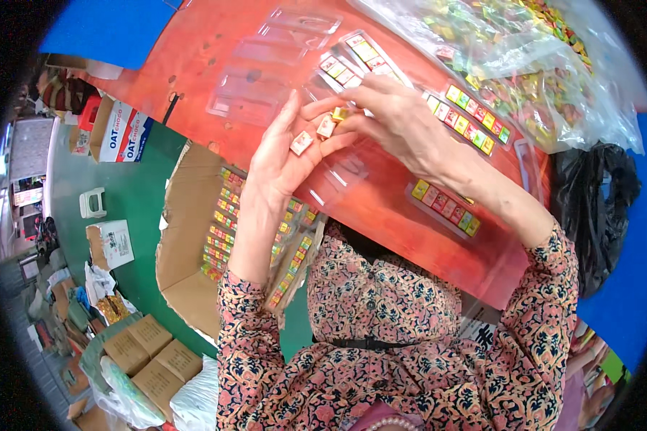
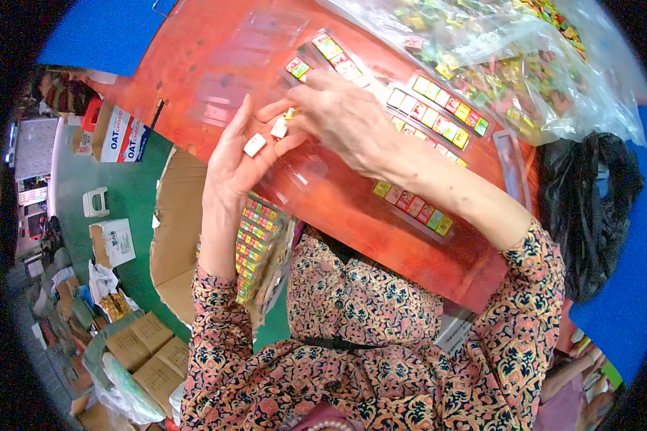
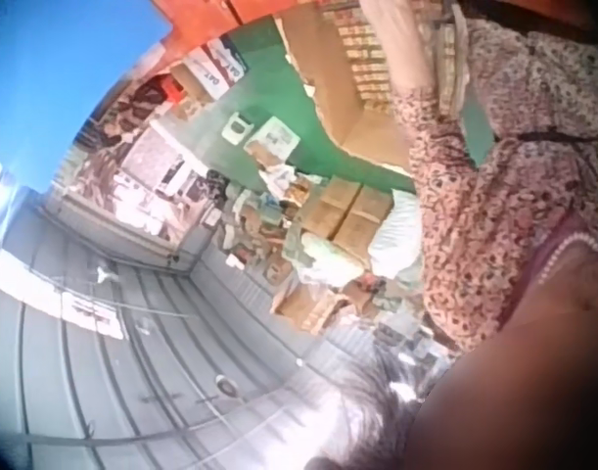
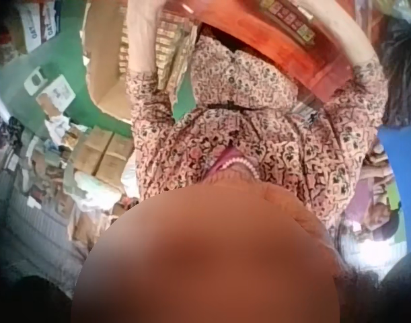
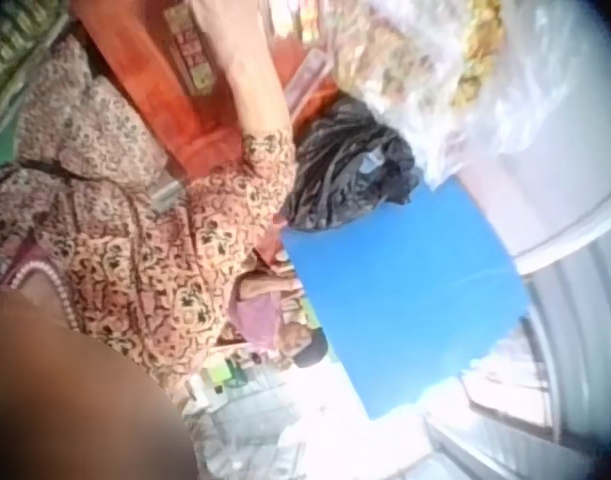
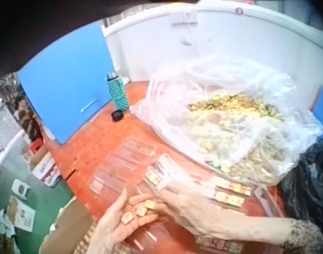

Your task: Sorting small colorful packaged items from a hand or bag into clear plastic trays.

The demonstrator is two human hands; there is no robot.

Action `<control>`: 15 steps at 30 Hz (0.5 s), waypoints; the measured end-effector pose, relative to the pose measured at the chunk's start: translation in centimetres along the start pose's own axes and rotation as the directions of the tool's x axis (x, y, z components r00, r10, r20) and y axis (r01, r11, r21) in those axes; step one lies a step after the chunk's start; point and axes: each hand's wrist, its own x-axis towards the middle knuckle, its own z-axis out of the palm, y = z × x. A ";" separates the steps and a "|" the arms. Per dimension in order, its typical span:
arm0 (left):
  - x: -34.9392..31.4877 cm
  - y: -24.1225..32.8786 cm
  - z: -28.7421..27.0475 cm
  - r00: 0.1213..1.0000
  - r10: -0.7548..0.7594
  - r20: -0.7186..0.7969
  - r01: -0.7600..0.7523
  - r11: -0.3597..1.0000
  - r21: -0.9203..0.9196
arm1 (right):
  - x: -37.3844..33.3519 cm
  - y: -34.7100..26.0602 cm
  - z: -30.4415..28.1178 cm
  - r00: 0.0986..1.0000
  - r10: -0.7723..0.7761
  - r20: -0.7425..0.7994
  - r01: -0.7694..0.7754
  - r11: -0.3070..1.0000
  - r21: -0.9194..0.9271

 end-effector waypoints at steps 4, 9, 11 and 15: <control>-0.1 -0.7 0.5 0.974 0.088 -0.207 -0.077 0.995 0.059 | 0.3 0.5 1.3 0.999 0.003 0.052 -0.003 1.000 -0.006; -1.0 0.4 0.9 0.970 0.110 -0.217 -0.037 0.948 0.315 | 1.0 1.4 -0.2 0.915 0.300 0.272 -0.397 0.797 0.456; -1.2 0.5 0.6 0.969 0.114 -0.221 -0.025 0.929 0.369 | 0.8 1.7 0.0 0.922 0.284 0.263 -0.380 0.795 0.474; -1.2 0.2 0.7 0.944 0.219 -0.248 -0.068 0.862 0.502 | 0.9 1.6 0.4 0.921 0.280 0.272 -0.388 0.736 0.554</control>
